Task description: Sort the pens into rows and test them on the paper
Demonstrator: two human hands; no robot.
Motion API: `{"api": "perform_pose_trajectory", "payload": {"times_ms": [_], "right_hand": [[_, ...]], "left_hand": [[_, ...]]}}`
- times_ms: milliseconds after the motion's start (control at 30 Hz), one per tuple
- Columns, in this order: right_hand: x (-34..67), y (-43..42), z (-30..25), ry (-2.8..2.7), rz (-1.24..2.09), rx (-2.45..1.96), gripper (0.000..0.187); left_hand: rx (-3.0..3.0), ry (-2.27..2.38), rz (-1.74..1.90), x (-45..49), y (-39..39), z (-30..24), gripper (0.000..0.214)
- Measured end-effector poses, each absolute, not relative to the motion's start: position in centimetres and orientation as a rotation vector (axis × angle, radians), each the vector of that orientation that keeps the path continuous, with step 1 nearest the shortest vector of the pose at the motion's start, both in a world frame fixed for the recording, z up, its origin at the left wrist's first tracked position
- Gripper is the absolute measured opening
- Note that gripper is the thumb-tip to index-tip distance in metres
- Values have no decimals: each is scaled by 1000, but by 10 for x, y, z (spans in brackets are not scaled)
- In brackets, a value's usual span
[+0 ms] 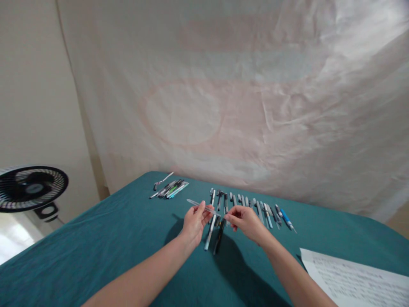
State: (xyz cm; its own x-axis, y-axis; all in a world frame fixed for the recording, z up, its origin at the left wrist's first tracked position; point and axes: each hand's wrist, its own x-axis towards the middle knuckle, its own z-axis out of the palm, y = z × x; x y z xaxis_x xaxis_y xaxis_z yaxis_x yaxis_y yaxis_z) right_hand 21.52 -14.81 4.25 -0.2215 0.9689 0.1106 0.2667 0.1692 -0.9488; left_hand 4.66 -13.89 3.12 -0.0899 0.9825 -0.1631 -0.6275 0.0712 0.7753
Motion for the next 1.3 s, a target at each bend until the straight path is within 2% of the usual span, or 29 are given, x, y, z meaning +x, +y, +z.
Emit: {"api": "perform_pose_trajectory", "payload": {"times_ms": [167,367,600,1067,1167,1300], "right_hand": [[225,-141,34,-1749,1007,-1371,13],[224,-141,20,-1950,843,-1540,20],[222,-140,10,-2042,575,-1629,5],[221,-142,19,-2043,470,-1605,12],[217,-143,24,-1994,609,-1578,16],[206,-150,37,-1659,1192,-1330,36]], "left_hand": [[533,840,1454,45,-138,28,17],[529,830,1449,45,-138,26,18],[526,832,1435,46,-138,26,18],[533,834,1415,47,-141,28,19],[533,833,1416,48,-142,30,19],[551,836,1416,49,-144,31,20]]}}
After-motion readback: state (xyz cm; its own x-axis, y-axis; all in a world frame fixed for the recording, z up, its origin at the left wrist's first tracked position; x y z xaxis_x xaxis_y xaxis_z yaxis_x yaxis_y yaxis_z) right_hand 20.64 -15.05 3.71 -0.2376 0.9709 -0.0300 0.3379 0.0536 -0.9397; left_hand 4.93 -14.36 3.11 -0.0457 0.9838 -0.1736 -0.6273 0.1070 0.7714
